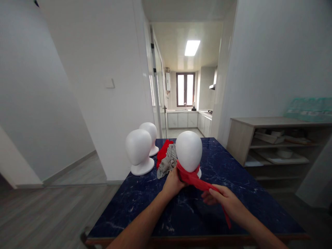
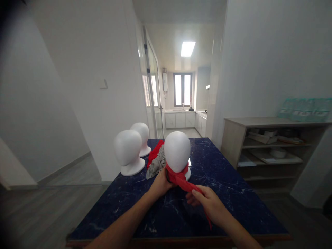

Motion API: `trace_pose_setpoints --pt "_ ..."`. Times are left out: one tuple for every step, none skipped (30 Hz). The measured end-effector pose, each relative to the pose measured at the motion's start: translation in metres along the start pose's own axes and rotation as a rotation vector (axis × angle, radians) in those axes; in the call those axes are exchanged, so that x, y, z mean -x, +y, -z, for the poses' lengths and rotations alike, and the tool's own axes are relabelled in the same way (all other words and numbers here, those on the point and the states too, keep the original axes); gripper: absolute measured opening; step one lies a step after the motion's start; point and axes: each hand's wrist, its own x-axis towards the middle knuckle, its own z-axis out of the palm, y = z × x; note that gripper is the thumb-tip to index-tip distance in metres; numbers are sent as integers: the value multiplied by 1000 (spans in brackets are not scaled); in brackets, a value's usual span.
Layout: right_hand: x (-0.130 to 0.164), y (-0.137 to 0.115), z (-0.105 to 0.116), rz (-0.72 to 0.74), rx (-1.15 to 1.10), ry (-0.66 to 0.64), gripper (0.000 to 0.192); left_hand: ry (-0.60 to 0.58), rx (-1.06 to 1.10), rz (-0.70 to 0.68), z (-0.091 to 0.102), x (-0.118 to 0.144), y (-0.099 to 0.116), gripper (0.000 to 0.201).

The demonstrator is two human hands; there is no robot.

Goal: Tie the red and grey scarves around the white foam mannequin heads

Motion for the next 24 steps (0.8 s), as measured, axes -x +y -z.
trace_pose_setpoints --pt "5 -2 4 -19 21 -69 47 20 -56 -26 -1 0 -4 103" --pt "10 -4 10 -32 66 -126 46 36 -100 -41 -1 1 -8 103" --pt "15 -6 16 -48 125 -172 44 46 -138 -50 -2 1 -12 103" --pt "20 -8 23 -76 181 -211 43 55 -157 -46 -3 1 -15 103" --pt "24 -9 32 -120 224 -245 43 63 -167 -40 -3 1 -18 103" --pt "27 -10 43 -176 253 -276 43 70 -174 -35 -4 2 -19 103" --pt "30 -9 56 -235 269 -300 43 78 -181 -29 -4 1 -20 103" --pt "30 -7 70 -290 274 -312 43 84 -187 -22 -4 1 -21 103" --pt "30 -3 86 -336 274 -316 43 89 -192 -12 -4 1 -21 104" --pt "27 1 102 -370 274 -311 43 92 -194 2 -4 1 -21 105" --pt "23 6 118 -400 273 -301 41 92 -191 14 -4 0 -20 107" --pt "16 12 133 -428 270 -281 39 90 -183 23 -4 0 -19 109" --pt "7 17 145 -458 268 -247 37 88 -173 23 -4 -1 -18 110" --pt "-3 22 156 -481 275 -195 35 85 -164 14 -3 -1 -17 112" --pt "-15 26 164 -487 303 -117 31 82 -156 0 -3 -1 -17 113" --pt "-27 29 169 -473 376 -15 28 79 -150 -15 -3 -2 -16 114" --pt "-40 31 170 -442 489 95 24 76 -146 -23 -3 -2 -16 114" --pt "-52 32 169 -405 619 196 20 74 -142 -23 -3 -1 -16 114" --pt "-62 31 164 -373 743 281 16 71 -138 -18 -3 -1 -16 115" --pt "-71 30 157 -346 856 353 11 70 -133 -10 -3 -1 -17 117" --pt "-78 28 146 -314 951 408 5 71 -129 -3 -4 -1 -19 120" --pt "-83 25 132 -265 1019 444 8 72 -125 -1 -4 0 -20 123" --pt "-87 22 115 -189 1055 465 20 72 -118 -7 -4 0 -22 125" --pt "-90 19 95 -93 1064 466 34 70 -104 -17 -5 1 -24 126"
